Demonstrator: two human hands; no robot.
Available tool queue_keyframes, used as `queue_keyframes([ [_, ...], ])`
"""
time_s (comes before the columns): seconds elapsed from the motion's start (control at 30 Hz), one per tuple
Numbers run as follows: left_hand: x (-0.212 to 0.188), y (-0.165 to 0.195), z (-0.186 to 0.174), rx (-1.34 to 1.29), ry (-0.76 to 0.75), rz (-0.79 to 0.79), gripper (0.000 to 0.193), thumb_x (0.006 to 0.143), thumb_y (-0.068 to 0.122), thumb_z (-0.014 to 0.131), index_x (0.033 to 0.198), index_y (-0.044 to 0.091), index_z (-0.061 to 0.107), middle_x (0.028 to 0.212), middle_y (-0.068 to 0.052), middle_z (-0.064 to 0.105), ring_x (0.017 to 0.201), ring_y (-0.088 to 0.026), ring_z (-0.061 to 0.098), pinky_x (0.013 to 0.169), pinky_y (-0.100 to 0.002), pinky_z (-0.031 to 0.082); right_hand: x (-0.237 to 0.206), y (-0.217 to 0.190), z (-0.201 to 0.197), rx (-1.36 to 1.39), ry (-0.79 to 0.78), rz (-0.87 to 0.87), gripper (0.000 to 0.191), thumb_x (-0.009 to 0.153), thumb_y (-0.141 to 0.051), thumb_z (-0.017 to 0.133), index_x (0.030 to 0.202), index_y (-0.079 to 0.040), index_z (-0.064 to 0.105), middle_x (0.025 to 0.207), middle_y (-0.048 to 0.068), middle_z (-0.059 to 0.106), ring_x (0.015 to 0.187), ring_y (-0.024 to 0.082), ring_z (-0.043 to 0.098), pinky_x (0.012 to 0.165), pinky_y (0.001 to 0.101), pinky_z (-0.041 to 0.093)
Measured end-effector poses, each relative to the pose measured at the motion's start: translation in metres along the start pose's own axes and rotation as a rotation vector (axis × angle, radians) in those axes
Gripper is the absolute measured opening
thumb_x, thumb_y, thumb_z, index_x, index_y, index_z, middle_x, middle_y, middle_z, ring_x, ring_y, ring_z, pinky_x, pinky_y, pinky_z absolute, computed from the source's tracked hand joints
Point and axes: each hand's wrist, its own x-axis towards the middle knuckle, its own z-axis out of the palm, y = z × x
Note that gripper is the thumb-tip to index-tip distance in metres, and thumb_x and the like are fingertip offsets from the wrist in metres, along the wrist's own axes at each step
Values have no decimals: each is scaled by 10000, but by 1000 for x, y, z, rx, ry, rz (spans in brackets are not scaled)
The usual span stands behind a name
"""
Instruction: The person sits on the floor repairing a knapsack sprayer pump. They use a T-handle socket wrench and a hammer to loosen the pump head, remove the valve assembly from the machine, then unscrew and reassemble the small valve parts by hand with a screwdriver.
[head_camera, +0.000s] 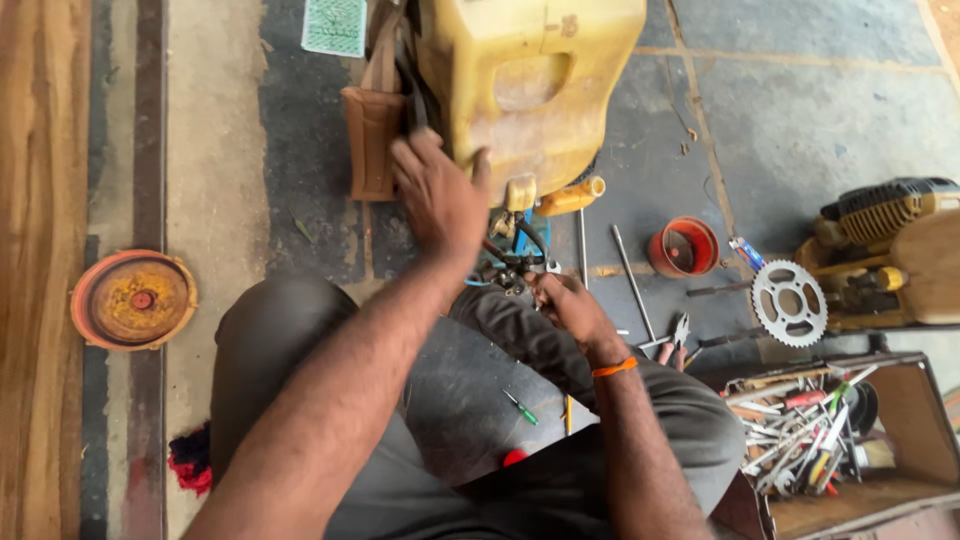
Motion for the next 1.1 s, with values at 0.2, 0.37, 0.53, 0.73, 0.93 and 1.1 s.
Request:
queue_keyframes([
  [0.2,-77,-35,18,38,-343,516,228,913,119,628,1125,48,582,1161,-155,633,1111,-347,608,888,-473,534,12,22,-8,-173,30,-377,317,913,-358,651,997,-70,750,848,-96,693,755,44,579,680,247,469],
  [0.37,-85,-69,44,136,-544,417,429,892,25,568,1319,66,596,1290,-148,631,1174,-357,608,952,-467,516,0,7,-18,-411,222,-210,441,907,-435,698,895,4,736,699,43,599,672,141,494,625,363,422],
  [0.53,-71,-69,79,130,-364,322,301,929,11,506,1194,35,646,1201,-172,678,1143,-373,645,973,-462,532,-4,-5,-12,-499,268,-216,494,856,-503,707,962,-21,740,716,91,669,693,180,593,682,368,491],
  [0.73,-42,-65,131,218,-407,57,232,995,101,515,1108,45,710,1161,-208,701,1083,-383,680,925,-481,547,-3,-2,-13,-515,222,-208,531,827,-522,718,1024,-29,755,804,118,722,758,217,657,742,377,518],
  [0.93,-16,-65,172,427,-390,-73,266,928,274,594,1078,109,738,1109,-151,732,1077,-337,691,905,-452,565,-8,-11,-17,-536,199,-184,554,818,-545,706,1044,-42,748,823,138,736,764,254,688,740,400,527],
  [1.1,-11,-86,186,417,-263,-56,232,956,196,570,1098,108,730,1096,-169,721,1049,-358,684,896,-483,554,-10,-16,-18,-575,194,-188,570,806,-565,707,1076,-64,727,843,152,748,766,280,711,744,423,534],
])
